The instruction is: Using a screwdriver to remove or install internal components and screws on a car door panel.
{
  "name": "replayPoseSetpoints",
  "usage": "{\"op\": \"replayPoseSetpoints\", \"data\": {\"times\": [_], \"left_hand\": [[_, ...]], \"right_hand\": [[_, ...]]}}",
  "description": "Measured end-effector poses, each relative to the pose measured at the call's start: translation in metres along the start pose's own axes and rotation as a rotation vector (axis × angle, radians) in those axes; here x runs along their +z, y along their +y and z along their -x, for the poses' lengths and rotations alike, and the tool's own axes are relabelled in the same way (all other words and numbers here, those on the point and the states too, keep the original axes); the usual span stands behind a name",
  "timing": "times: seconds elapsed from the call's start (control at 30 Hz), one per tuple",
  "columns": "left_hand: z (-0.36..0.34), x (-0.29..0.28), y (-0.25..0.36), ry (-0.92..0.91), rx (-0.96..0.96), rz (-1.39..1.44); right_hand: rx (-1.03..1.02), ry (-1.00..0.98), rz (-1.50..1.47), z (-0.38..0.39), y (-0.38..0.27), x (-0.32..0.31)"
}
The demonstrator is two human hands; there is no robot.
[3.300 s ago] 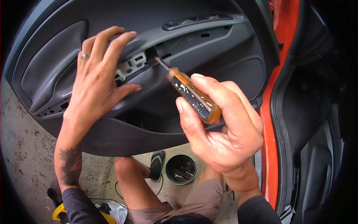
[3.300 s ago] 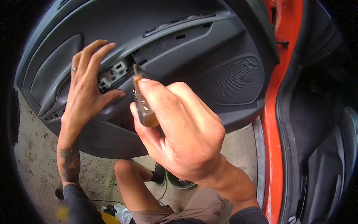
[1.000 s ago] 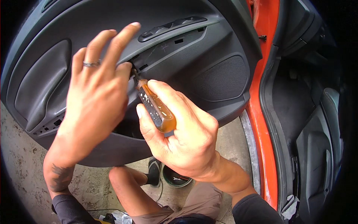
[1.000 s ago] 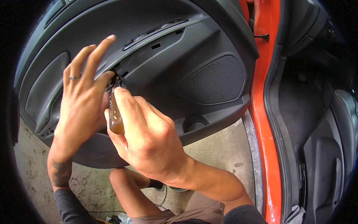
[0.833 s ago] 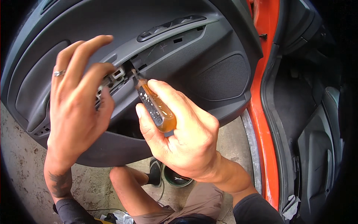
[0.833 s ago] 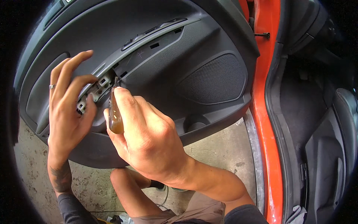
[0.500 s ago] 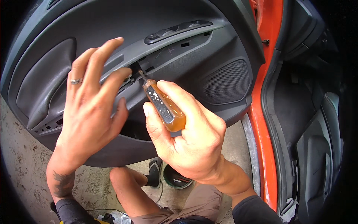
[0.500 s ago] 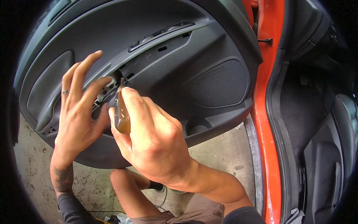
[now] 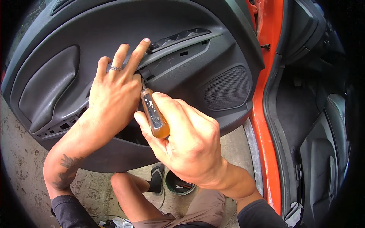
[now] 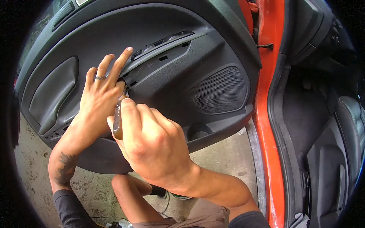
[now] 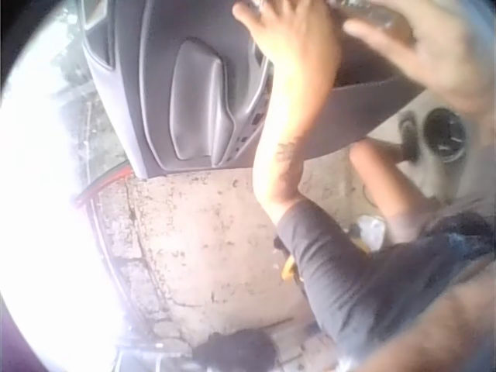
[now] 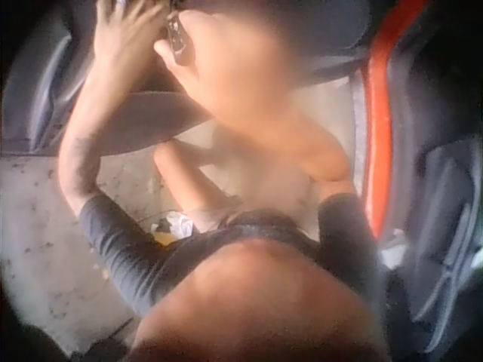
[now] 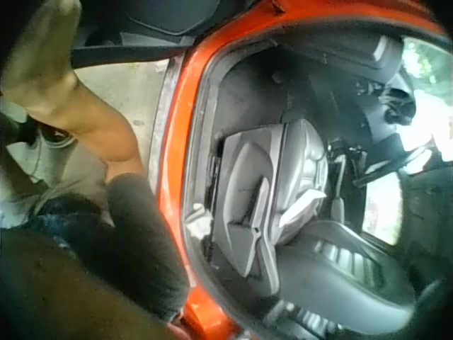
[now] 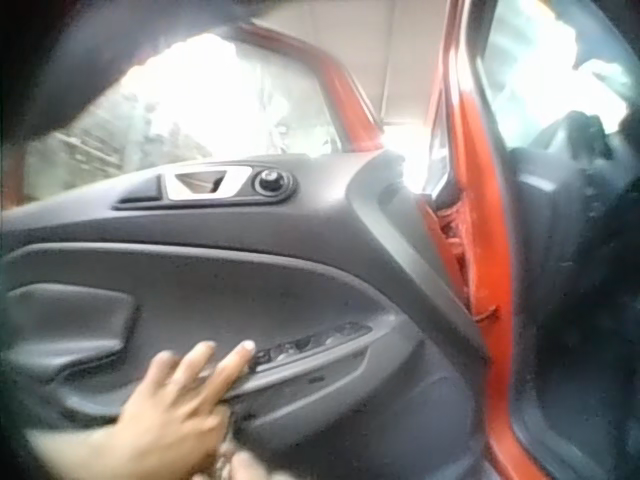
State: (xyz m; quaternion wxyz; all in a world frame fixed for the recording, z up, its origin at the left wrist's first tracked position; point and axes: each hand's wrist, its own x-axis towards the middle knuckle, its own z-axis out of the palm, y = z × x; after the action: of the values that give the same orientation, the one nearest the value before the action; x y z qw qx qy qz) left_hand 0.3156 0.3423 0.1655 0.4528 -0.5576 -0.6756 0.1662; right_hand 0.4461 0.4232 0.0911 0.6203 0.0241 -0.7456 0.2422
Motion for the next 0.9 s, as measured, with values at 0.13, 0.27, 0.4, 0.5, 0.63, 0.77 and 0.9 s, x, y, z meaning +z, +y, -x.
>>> {"op": "replayPoseSetpoints", "data": {"times": [0.13, 0.27, 0.4, 0.5, 0.63, 0.77, 0.9], "left_hand": [[-0.002, -0.001, -0.002, -0.041, 0.002, 0.022], [0.000, 0.001, 0.000, -0.025, -0.020, 0.057], [0.002, 0.004, 0.001, 0.039, -0.028, 0.099], [0.004, 0.006, 0.002, 0.048, -0.036, 0.090], [0.005, 0.007, 0.005, 0.085, -0.043, 0.065], [0.007, 0.008, 0.007, 0.078, -0.061, 0.014], [0.009, 0.006, 0.008, 0.116, -0.076, 0.016]], "right_hand": [[0.000, 0.000, -0.001, 0.000, 0.001, -0.002], [0.033, 0.018, -0.067, 0.002, 0.003, 0.000], [-0.017, 0.067, -0.101, 0.003, 0.006, 0.002], [-0.051, 0.082, -0.122, 0.004, 0.007, 0.003], [-0.054, 0.056, -0.095, 0.007, 0.004, 0.001], [-0.054, 0.048, -0.122, 0.011, 0.003, 0.001], [-0.135, 0.072, -0.081, 0.014, 0.004, 0.002]]}}
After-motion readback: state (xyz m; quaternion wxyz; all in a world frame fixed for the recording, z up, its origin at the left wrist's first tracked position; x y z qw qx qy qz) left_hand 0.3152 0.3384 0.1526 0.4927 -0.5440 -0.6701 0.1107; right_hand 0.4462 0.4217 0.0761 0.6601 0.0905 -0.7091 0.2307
